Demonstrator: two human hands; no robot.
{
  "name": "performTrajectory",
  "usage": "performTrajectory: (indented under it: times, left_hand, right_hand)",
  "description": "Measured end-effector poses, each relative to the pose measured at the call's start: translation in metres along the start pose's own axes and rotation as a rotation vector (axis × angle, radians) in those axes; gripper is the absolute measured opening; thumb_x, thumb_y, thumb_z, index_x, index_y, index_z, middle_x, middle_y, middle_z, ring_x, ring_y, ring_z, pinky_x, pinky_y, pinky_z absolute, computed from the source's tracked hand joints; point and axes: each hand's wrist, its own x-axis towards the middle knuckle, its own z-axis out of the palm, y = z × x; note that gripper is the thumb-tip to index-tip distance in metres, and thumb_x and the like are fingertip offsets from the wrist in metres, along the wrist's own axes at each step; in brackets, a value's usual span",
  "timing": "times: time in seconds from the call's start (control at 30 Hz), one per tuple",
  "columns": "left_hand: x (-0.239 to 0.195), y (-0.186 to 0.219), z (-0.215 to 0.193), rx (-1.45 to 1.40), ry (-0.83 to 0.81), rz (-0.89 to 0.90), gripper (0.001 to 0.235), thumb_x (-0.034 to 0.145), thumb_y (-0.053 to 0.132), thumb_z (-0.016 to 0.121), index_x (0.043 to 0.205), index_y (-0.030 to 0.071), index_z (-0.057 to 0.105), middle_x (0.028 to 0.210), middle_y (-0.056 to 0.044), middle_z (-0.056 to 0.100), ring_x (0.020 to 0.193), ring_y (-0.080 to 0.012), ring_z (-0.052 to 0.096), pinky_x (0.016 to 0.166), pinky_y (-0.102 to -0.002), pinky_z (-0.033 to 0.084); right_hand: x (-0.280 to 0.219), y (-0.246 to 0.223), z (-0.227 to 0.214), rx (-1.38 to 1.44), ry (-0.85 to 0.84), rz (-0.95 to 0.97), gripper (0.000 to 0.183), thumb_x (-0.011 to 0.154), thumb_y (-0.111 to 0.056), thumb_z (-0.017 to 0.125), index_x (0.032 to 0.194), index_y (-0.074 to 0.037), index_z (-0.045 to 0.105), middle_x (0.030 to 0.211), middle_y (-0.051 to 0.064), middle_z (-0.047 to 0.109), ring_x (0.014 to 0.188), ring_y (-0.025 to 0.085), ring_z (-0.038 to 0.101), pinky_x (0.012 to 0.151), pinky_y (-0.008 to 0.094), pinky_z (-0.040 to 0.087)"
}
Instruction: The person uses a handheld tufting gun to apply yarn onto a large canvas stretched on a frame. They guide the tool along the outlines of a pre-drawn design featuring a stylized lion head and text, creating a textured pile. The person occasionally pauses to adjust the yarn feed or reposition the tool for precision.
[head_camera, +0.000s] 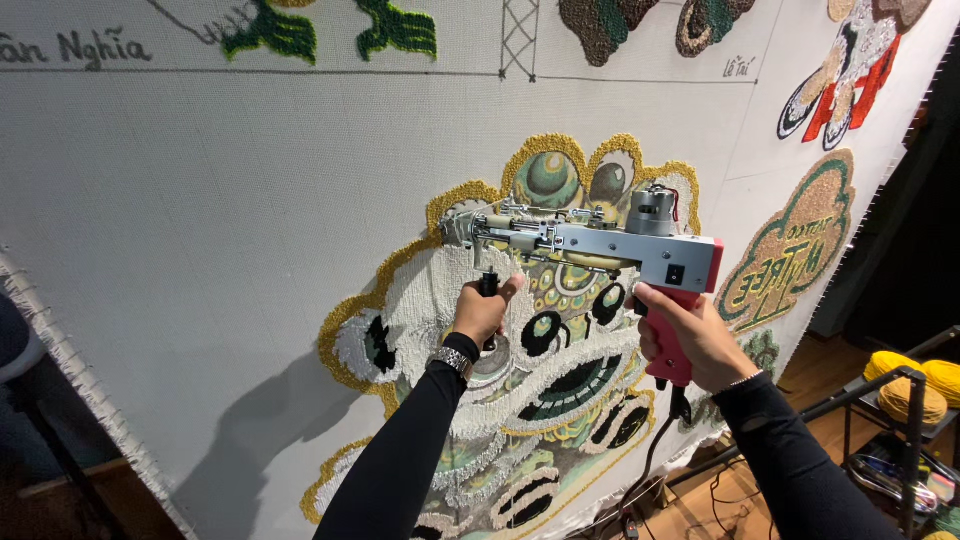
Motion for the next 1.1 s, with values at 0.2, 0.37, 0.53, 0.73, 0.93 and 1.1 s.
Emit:
performTrajectory:
  times: [0.2, 0.37, 0.53, 0.73, 0.93, 1.1]
  left_hand:
    - [-0.005, 0.004, -0.004, 0.039, -0.020, -0.021, 0.052, 0.087, 0.047, 0.078, 0.063, 0.010, 0.050, 0.049, 0.000, 0.051, 0.035, -0.0132, 0.051, 0.037, -0.032, 0.046]
    - [-0.007, 0.003, -0.004, 0.042, -0.039, -0.028, 0.054, 0.089, 0.048, 0.076, 0.060, 0.011, 0.050, 0.049, 0.000, 0.051, 0.035, -0.0130, 0.050, 0.037, -0.031, 0.046]
    - [-0.008, 0.006, -0.007, 0.041, -0.048, -0.026, 0.053, 0.089, 0.048, 0.076, 0.060, 0.012, 0.050, 0.050, 0.002, 0.049, 0.035, -0.0117, 0.050, 0.037, -0.031, 0.047]
    - [-0.010, 0.005, -0.009, 0.041, -0.043, -0.021, 0.054, 0.088, 0.048, 0.077, 0.059, 0.012, 0.049, 0.049, 0.002, 0.049, 0.035, -0.0114, 0.048, 0.036, -0.031, 0.044]
    - [-0.004, 0.000, -0.012, 0.004, -0.056, -0.001, 0.055, 0.088, 0.048, 0.077, 0.059, 0.013, 0.046, 0.049, 0.002, 0.048, 0.034, -0.0116, 0.047, 0.035, -0.031, 0.044]
    - [-0.001, -0.001, -0.016, 0.022, -0.062, -0.004, 0.054, 0.089, 0.048, 0.077, 0.058, 0.013, 0.048, 0.047, 0.001, 0.050, 0.033, -0.0125, 0.048, 0.035, -0.032, 0.045]
  right_hand:
    - [0.000, 0.002, 0.004, 0.004, 0.013, 0.026, 0.031, 0.092, -0.035, 0.069, 0.093, -0.004, 0.062, 0.059, 0.005, 0.057, 0.045, 0.015, 0.055, 0.042, 0.032, 0.047]
    - [0.000, 0.006, 0.003, 0.001, 0.000, 0.011, 0.031, 0.093, -0.033, 0.068, 0.095, -0.003, 0.063, 0.057, 0.005, 0.056, 0.045, 0.015, 0.055, 0.043, 0.032, 0.047]
    - [0.001, 0.010, 0.002, 0.028, -0.020, 0.001, 0.031, 0.094, -0.033, 0.067, 0.094, -0.003, 0.063, 0.056, 0.006, 0.056, 0.044, 0.016, 0.055, 0.043, 0.033, 0.047]
    - [0.002, 0.012, 0.002, 0.048, -0.022, 0.002, 0.031, 0.094, -0.034, 0.067, 0.094, -0.003, 0.063, 0.057, 0.006, 0.056, 0.045, 0.016, 0.055, 0.044, 0.032, 0.047]
    - [0.004, 0.011, 0.008, 0.048, 0.011, 0.064, 0.032, 0.092, -0.037, 0.068, 0.091, -0.007, 0.060, 0.059, 0.005, 0.055, 0.045, 0.016, 0.055, 0.043, 0.034, 0.046]
    - [0.006, 0.013, 0.009, 0.047, 0.005, 0.072, 0.033, 0.091, -0.039, 0.069, 0.090, -0.008, 0.058, 0.060, 0.004, 0.056, 0.047, 0.015, 0.056, 0.044, 0.033, 0.048]
